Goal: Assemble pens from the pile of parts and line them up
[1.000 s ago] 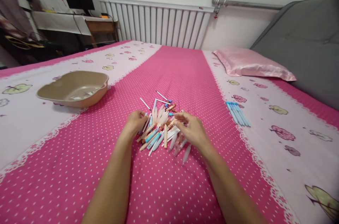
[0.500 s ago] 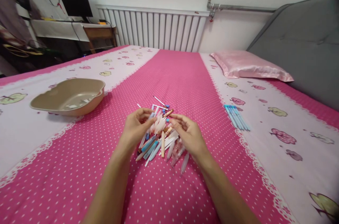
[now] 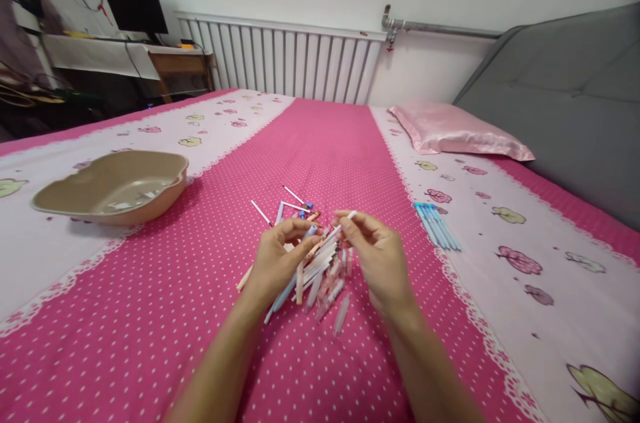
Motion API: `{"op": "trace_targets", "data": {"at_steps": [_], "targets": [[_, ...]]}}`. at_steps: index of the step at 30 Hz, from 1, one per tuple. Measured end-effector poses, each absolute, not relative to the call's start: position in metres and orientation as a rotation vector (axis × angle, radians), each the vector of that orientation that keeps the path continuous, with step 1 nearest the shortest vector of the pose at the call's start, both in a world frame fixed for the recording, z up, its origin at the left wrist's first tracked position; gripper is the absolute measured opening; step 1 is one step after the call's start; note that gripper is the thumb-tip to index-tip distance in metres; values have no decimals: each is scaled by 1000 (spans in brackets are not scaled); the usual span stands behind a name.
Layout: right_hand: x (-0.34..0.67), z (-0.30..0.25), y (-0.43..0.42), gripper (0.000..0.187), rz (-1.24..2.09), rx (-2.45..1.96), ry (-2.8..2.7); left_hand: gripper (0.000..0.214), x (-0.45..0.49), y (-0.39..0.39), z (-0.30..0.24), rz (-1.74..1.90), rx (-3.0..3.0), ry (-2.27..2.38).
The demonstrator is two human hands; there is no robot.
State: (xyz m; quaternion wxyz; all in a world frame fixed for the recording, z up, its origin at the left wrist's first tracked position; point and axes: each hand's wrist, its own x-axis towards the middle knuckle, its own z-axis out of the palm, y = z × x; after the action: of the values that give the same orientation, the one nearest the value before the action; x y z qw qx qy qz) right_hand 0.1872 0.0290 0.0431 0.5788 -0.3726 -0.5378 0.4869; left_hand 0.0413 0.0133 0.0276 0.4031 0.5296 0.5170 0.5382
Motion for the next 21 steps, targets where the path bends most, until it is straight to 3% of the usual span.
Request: {"op": "trace_targets", "data": {"at_steps": [10, 21], "targets": [[203, 67, 20, 33, 599, -852, -1055, 18, 40, 11, 29, 1336, 1578, 1414], [193, 61, 19, 26, 631, -862, -1169, 17, 45, 9, 30, 1277, 1591, 1361]]}}
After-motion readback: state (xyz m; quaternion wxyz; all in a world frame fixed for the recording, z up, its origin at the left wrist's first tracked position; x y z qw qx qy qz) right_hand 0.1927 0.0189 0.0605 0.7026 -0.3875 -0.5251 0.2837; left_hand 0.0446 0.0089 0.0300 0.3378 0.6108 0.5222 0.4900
